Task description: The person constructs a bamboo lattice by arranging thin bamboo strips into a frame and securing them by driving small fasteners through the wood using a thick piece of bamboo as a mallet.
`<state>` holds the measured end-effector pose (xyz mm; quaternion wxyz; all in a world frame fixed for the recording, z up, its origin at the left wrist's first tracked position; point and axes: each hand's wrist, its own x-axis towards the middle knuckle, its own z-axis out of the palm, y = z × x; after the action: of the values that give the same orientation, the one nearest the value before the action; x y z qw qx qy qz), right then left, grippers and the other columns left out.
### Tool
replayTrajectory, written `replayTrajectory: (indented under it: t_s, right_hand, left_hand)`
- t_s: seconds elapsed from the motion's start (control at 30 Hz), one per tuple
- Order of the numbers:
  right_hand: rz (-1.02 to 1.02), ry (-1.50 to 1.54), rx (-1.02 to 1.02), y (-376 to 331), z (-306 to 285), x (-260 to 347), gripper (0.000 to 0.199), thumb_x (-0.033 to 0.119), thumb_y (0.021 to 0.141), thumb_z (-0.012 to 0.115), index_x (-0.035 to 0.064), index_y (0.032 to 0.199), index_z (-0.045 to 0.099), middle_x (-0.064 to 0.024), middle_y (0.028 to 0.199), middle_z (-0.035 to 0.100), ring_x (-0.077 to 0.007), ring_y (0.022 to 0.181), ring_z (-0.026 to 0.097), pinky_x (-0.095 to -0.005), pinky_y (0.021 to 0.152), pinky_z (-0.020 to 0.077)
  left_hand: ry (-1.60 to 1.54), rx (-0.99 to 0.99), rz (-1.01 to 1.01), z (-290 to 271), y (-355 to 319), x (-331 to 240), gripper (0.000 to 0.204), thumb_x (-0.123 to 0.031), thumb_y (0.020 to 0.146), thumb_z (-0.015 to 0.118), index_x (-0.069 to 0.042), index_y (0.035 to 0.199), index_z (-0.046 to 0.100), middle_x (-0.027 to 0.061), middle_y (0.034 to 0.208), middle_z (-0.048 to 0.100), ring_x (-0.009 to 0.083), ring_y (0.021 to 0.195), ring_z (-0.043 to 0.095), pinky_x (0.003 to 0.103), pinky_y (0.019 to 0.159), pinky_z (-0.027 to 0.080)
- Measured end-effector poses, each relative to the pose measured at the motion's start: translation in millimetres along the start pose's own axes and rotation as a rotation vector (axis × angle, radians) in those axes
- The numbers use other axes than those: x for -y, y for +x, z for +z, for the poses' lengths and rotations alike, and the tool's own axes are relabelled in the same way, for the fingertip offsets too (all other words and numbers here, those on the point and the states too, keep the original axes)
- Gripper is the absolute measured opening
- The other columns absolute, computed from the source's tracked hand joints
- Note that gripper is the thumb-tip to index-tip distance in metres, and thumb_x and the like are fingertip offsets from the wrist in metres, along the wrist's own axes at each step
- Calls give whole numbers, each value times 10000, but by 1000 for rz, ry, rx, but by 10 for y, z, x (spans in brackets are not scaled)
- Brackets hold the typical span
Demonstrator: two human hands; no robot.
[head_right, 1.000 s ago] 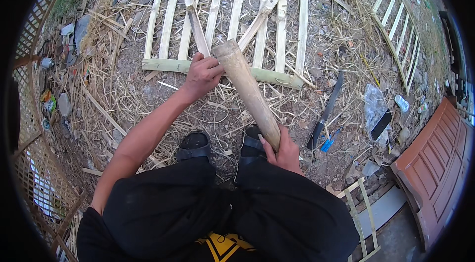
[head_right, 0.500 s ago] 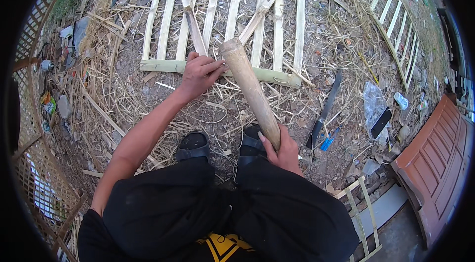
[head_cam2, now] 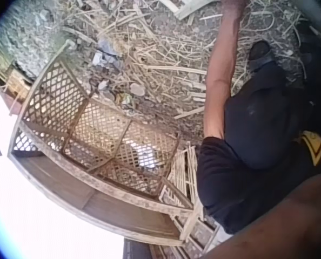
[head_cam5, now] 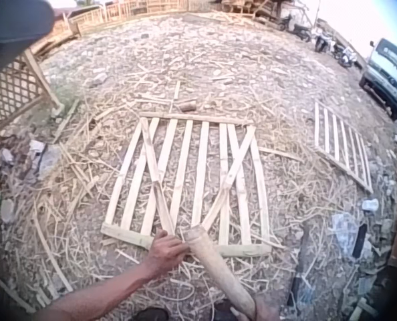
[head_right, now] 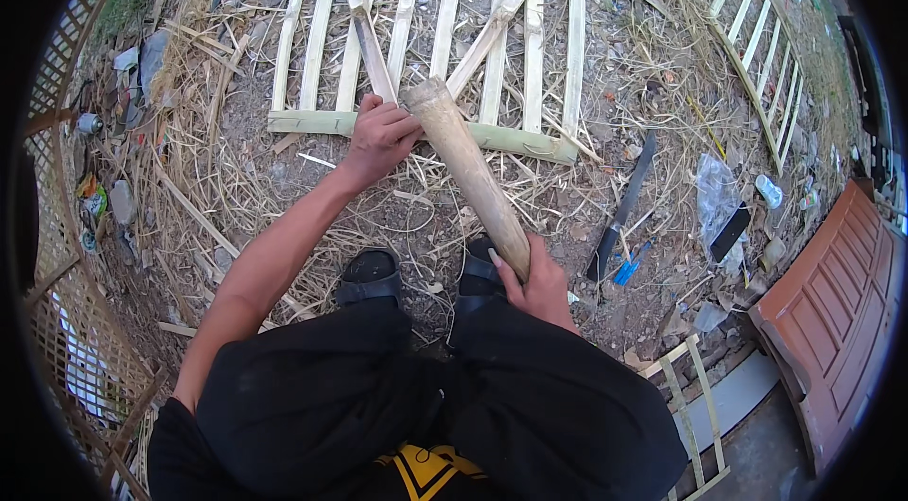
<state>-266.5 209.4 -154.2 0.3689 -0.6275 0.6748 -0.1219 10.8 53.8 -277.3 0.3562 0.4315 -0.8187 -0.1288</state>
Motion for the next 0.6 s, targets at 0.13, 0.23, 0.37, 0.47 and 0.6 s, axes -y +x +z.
replayTrajectory:
  t_s: [0.13, 0.23, 0.37, 0.47, 0.6]
  right_hand:
    - [49, -105, 27, 5, 29, -54, 453, 223, 906, 737, 29, 1262, 536, -267, 920, 679, -462, 823, 689, -487, 685, 539]
    - [-65, 14, -70, -17, 17, 1, 446, 230, 908, 733, 29, 1254, 534, -271, 918, 678, -475, 817, 685, -504, 671, 534]
    - [-32, 32, -13, -11, 36, -30, 459, 237, 910, 734, 29, 1263, 527, -264, 908, 677, -479, 800, 682, -507, 661, 533]
    - [61, -135, 58, 9, 45, -89, 460, 242, 912, 734, 26, 1259, 523, -262, 893, 672, -473, 782, 683, -496, 647, 532]
    - [-54, -24, -59, -65, 17, -74, 445, 269, 916, 736, 29, 1226, 525, -272, 860, 665, -468, 753, 681, -496, 623, 525]
  left_hand:
    - [11, 1, -14, 30, -12, 25, 163, -131, 784, 791, -136, 942, 749, -11, 739, 606, 175, 717, 587, 358, 766, 387]
    - [-1, -27, -15, 32, 7, 6, 146, -132, 780, 790, -145, 920, 753, -16, 740, 601, 176, 718, 582, 360, 774, 390]
    - [4, -1, -35, 27, -23, 49, 144, -138, 777, 788, -153, 916, 756, -29, 736, 601, 174, 724, 578, 361, 779, 386]
    - [34, -4, -61, 45, -27, 9, 142, -144, 772, 789, -154, 909, 755, -36, 739, 611, 171, 736, 580, 362, 782, 383]
    - [7, -35, -34, 69, 3, 21, 114, -154, 778, 789, -153, 886, 753, -36, 733, 610, 166, 731, 580, 361, 777, 381]
